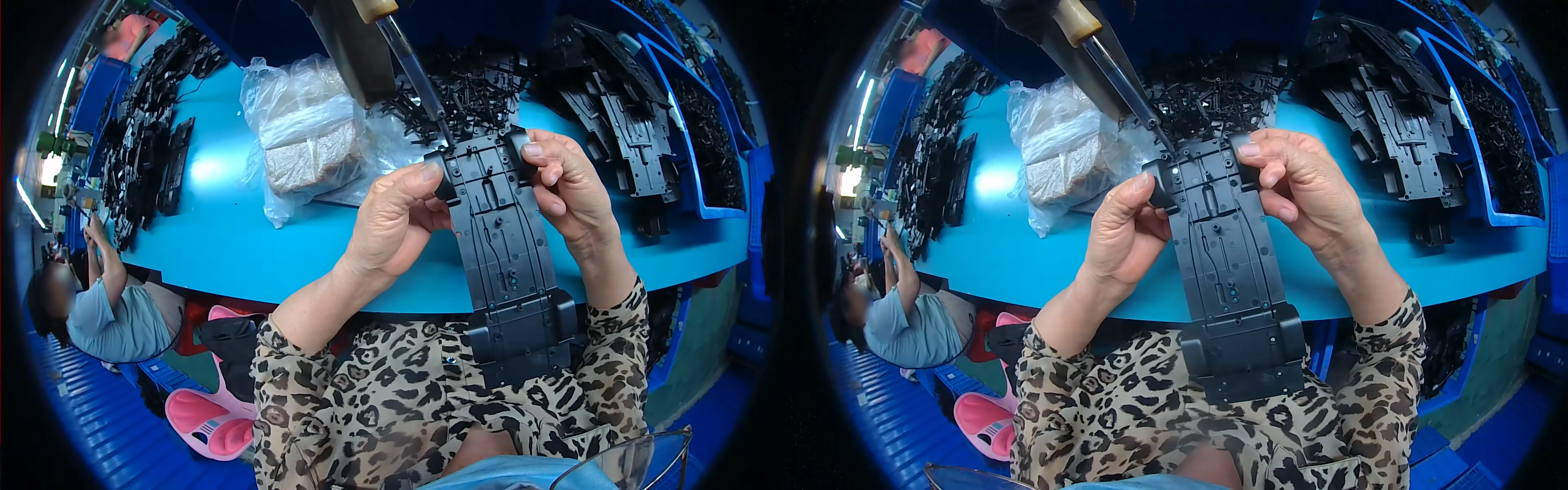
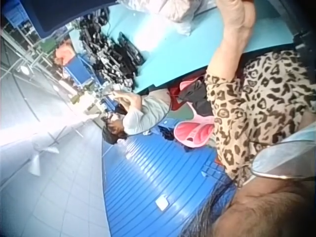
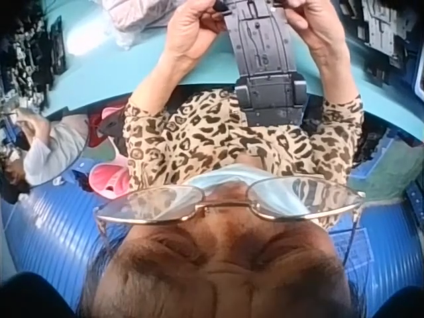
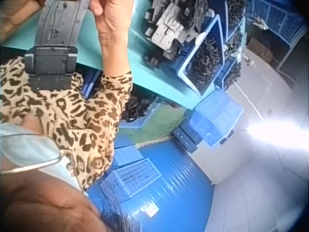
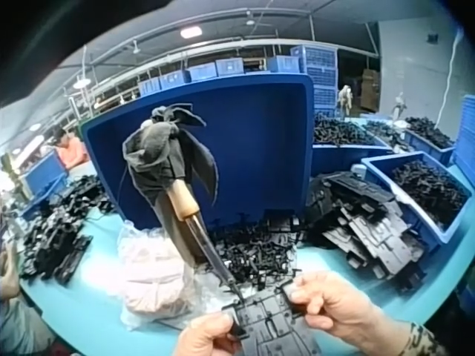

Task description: Assembling the chassis and components of a toy car at a factory workbench.

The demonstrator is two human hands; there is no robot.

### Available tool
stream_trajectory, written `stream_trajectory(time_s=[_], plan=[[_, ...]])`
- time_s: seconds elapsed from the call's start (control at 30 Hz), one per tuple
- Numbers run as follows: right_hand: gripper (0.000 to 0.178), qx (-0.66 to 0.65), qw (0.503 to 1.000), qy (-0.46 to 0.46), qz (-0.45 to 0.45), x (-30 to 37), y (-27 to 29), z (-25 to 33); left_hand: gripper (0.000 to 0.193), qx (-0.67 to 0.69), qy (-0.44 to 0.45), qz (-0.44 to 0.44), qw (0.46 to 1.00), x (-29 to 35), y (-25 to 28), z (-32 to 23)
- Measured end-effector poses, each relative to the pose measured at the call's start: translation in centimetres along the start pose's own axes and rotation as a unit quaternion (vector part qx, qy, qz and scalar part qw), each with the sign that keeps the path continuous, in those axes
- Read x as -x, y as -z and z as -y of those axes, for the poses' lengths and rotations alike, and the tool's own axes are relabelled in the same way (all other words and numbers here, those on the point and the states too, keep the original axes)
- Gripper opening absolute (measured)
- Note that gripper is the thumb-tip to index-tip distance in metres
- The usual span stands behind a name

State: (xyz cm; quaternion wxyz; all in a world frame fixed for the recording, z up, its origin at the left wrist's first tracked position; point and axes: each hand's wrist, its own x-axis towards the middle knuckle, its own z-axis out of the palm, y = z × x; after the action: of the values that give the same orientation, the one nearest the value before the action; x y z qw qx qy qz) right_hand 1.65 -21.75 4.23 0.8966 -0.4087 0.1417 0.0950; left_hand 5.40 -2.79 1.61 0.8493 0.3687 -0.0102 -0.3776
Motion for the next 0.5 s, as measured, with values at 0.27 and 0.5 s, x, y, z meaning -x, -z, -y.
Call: stream_trajectory(time_s=[0.27, 0.5], plan=[[0.010, 0.001, 1.000, 0.001, 0.000, -0.19, 0.03, 0.02, 0.029, -0.002, -0.005, -0.009, 1.000, -0.03, -0.42, -0.17], [0.011, 0.001, 1.000, 0.005, 0.000, -0.16, 0.02, 0.04, 0.028, -0.001, -0.004, -0.005, 1.000, -0.07, -0.25, -0.16]])
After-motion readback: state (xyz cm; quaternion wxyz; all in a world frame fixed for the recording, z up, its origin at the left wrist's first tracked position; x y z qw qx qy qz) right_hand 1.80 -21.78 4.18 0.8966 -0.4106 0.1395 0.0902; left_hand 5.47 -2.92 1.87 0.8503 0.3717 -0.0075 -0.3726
